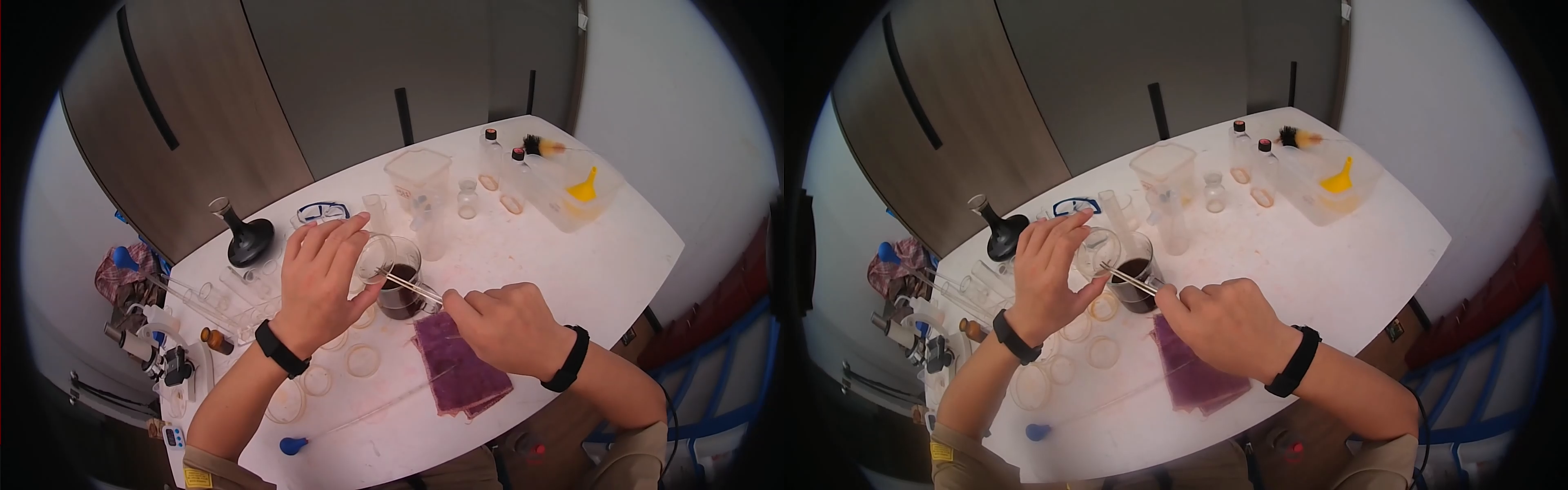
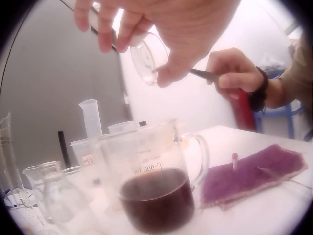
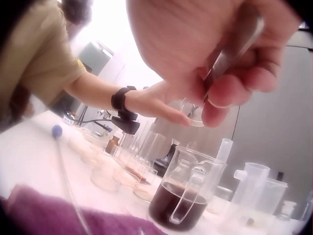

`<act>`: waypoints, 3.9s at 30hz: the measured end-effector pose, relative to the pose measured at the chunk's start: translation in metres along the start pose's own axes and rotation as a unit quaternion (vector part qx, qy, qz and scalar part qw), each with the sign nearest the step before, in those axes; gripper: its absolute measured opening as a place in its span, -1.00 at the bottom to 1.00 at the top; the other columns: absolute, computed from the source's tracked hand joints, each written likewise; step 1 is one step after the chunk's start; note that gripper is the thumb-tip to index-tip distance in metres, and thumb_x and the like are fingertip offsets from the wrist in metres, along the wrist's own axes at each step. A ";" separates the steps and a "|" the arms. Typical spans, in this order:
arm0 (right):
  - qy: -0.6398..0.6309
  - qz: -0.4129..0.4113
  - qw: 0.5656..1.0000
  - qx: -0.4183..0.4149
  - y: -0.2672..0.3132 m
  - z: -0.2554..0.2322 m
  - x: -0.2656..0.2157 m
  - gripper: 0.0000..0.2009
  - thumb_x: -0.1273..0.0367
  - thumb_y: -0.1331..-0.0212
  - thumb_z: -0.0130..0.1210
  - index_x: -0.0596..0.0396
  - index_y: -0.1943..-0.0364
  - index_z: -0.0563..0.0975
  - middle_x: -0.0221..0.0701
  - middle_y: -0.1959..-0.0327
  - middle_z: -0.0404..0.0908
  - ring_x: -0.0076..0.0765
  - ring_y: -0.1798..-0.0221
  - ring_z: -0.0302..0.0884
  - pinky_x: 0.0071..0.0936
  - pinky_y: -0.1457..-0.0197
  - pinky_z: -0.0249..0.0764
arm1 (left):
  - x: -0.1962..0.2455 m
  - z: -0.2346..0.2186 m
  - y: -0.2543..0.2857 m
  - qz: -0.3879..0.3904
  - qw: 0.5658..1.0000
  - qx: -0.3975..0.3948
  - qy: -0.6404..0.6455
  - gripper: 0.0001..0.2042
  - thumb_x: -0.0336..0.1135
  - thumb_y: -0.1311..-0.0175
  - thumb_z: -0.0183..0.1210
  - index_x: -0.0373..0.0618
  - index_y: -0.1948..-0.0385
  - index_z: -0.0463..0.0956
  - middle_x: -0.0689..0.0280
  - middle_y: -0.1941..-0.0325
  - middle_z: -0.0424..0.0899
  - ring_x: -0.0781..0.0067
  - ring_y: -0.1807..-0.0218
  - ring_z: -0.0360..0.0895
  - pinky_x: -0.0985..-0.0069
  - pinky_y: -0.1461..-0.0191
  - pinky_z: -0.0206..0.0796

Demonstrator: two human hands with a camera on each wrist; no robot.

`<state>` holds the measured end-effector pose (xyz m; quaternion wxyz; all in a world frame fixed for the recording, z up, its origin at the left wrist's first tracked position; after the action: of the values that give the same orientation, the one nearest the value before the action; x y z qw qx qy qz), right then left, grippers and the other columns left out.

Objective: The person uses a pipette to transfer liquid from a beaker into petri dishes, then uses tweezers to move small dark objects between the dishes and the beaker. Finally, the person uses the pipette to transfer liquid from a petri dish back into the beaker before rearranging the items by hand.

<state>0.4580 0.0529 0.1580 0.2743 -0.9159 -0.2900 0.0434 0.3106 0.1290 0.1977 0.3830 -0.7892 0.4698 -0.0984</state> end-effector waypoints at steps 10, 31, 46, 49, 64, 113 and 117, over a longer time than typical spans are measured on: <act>-0.001 -0.028 1.000 0.002 -0.006 -0.016 0.004 -0.85 0.39 -0.07 0.12 0.12 0.31 0.45 -0.46 0.67 0.47 -0.36 0.66 0.54 -0.40 0.66 0.34 | 0.005 0.001 -0.007 -0.002 1.000 -0.003 -0.004 -0.38 -0.39 0.35 0.46 -0.16 0.07 0.44 0.19 -0.18 0.56 0.08 -0.11 0.49 0.17 -0.18 0.26; 0.050 -0.097 0.994 -0.033 -0.023 -0.065 0.021 -0.91 0.37 0.05 0.20 0.08 0.52 0.59 -0.34 0.60 0.62 -0.23 0.45 0.66 -0.35 0.40 0.49 | 0.027 -0.003 -0.026 -0.007 1.000 0.024 0.009 -0.40 -0.51 0.26 0.42 -0.20 0.02 0.43 0.12 -0.20 0.58 0.01 -0.18 0.49 0.21 -0.29 0.23; 0.072 -0.073 0.988 -0.115 -0.027 -0.073 0.025 -0.93 0.40 0.07 0.22 0.08 0.54 0.65 -0.30 0.50 0.67 -0.18 0.36 0.70 -0.34 0.32 0.58 | 0.029 -0.002 -0.037 0.000 0.999 0.045 0.013 -0.43 -0.46 0.23 0.43 -0.22 0.03 0.44 0.13 -0.15 0.61 0.01 -0.12 0.51 0.21 -0.22 0.28; 0.011 -0.050 0.994 -0.101 -0.030 -0.066 0.027 -0.88 0.44 -0.02 0.16 0.25 0.46 0.54 -0.23 0.53 0.64 -0.13 0.43 0.67 -0.31 0.34 0.57 | 0.023 0.000 -0.031 0.005 0.999 0.034 -0.001 -0.41 -0.42 0.24 0.45 -0.19 0.03 0.44 0.15 -0.15 0.61 0.04 -0.11 0.51 0.22 -0.20 0.27; -0.022 -0.051 0.996 -0.075 -0.033 -0.037 0.019 -0.85 0.44 -0.10 0.13 0.22 0.30 0.47 -0.21 0.47 0.63 -0.13 0.47 0.68 -0.32 0.41 0.57 | 0.006 0.004 -0.018 -0.007 1.000 0.023 -0.010 -0.40 -0.42 0.25 0.47 -0.15 0.04 0.43 0.18 -0.13 0.61 0.08 -0.09 0.52 0.24 -0.19 0.26; -0.032 -0.022 0.999 -0.020 -0.018 0.002 0.016 -0.68 0.47 -0.05 0.11 0.19 0.06 0.44 -0.34 0.50 0.53 -0.20 0.60 0.58 -0.33 0.58 0.48 | -0.003 0.000 -0.010 -0.019 0.998 0.003 -0.055 -0.40 -0.39 0.30 0.47 -0.15 0.06 0.46 0.25 -0.10 0.60 0.12 -0.08 0.49 0.20 -0.18 0.25; -0.042 -0.024 0.999 -0.024 -0.019 0.002 0.014 -0.69 0.47 -0.05 0.12 0.19 0.07 0.44 -0.33 0.49 0.53 -0.20 0.60 0.58 -0.33 0.58 0.48 | -0.003 -0.001 -0.010 -0.024 0.998 -0.002 -0.051 -0.40 -0.40 0.31 0.47 -0.15 0.06 0.46 0.25 -0.10 0.60 0.12 -0.08 0.49 0.19 -0.18 0.25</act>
<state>0.4593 0.0744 0.1669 0.2409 -0.9122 -0.3243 0.0683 0.3154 0.1338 0.2063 0.4024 -0.8050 0.4309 -0.0657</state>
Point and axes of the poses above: each hand's wrist, its own y-axis away from the middle knuckle, its own z-axis out of the palm, x = y × z, the point moved 8 cm from there along -y, towards the middle knuckle
